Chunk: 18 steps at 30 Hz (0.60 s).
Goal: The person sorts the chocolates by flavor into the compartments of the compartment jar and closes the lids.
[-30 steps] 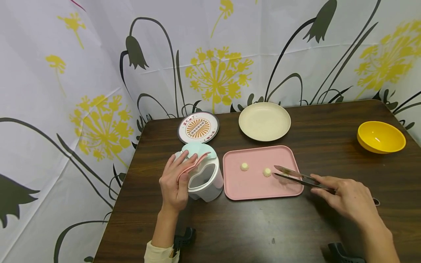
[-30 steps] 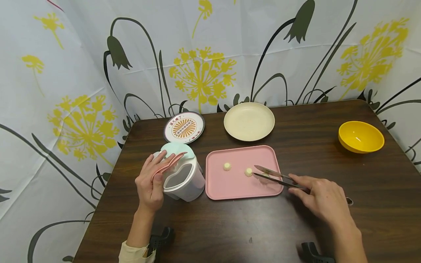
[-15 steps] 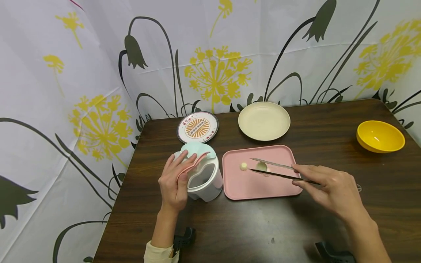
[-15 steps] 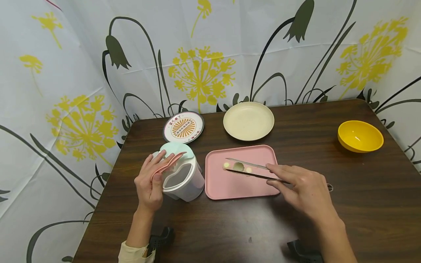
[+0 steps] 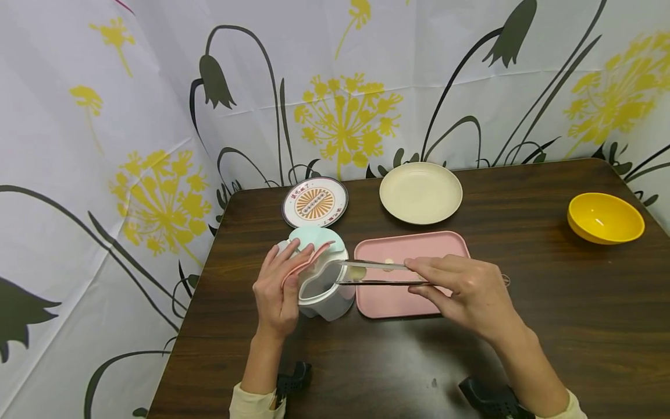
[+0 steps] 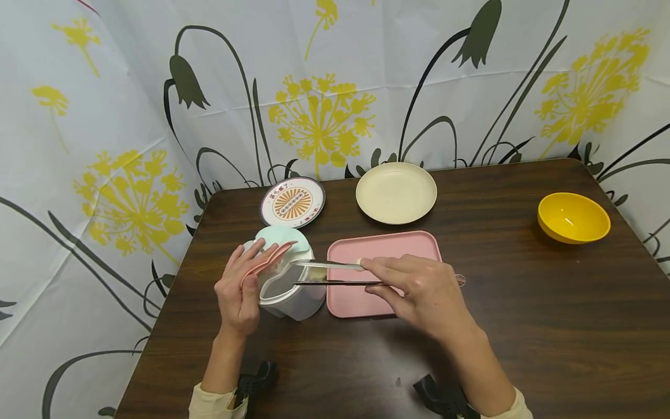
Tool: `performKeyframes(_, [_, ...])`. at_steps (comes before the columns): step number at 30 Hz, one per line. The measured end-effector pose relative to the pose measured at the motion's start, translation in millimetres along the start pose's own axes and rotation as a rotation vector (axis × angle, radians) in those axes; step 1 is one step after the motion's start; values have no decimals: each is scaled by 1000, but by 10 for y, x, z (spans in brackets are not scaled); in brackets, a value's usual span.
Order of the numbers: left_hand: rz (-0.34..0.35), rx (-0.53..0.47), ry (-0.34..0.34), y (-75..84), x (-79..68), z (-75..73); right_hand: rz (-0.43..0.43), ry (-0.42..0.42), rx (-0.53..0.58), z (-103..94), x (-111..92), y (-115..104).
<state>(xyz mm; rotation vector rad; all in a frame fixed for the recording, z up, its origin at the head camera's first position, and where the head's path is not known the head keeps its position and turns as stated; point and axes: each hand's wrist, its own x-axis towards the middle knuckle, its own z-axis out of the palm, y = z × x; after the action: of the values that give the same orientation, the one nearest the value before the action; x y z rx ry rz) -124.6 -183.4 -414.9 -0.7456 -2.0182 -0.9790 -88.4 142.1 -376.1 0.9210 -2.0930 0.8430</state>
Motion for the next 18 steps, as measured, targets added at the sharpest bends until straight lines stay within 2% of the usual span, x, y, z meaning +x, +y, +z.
performKeyframes(10, [10, -17, 59, -13, -9, 17, -29, -23, 57, 264, 104, -86])
performKeyframes(14, [4, -21, 61, -21, -21, 22, -18, -19, 50, 323, 111, -96])
performKeyframes(18, [2, -18, 65, -31, -24, 27, 14, -58, 58, 374, 102, -100])
